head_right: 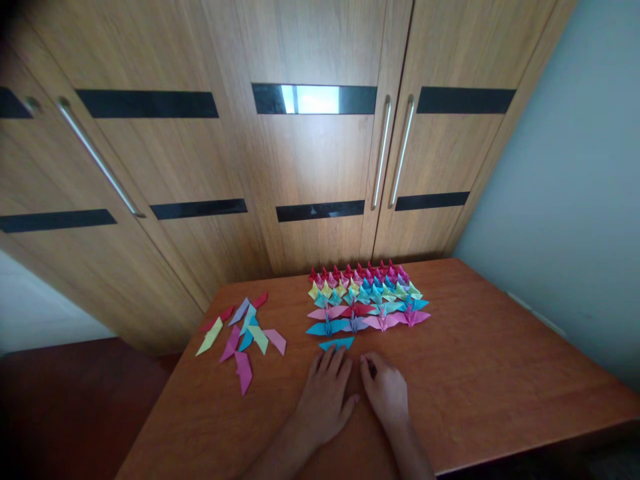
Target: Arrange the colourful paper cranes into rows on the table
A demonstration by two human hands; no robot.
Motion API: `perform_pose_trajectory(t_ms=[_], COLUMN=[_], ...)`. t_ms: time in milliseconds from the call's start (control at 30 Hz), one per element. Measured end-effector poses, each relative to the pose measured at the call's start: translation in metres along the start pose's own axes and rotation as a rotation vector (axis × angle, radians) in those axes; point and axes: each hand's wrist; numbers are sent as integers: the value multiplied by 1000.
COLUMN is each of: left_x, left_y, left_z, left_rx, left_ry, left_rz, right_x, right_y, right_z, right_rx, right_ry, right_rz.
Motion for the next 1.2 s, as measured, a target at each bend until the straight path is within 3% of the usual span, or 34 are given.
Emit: perform_pose_trajectory(t_ms=[167, 267, 367, 533, 700, 800, 1200], left_x=[-1, 9, 37, 106, 148, 152, 134], left_y=[6, 18, 38, 77, 103, 108, 109], left_z=[10, 24, 40, 70, 90, 93, 84], left_rx=[-8, -37, -103, -154, -67, -38, -211], left_ry=[10, -3, -72, -181, -184, -208, -90], left_rz=[-21, -7, 66, 164, 163, 191, 138], right_x=[1, 3, 4, 3, 1, 0, 2], right_y=[0, 1, 2, 3, 2, 2, 3], right_z=[1, 2, 3, 2, 1, 0, 0], right_rx=[1, -1, -3, -16, -15, -10, -30], right_ry=[-12, -13, 1, -3, 13, 6, 15], right_rz=[-2, -7, -27, -20, -15, -5, -6])
Point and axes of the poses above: each hand's wrist, its own y-axis away from the middle knuckle, its own z-axis out of the back of the hand, x = y × z, and after that the axes turned 6 degrees about -z, right-handed
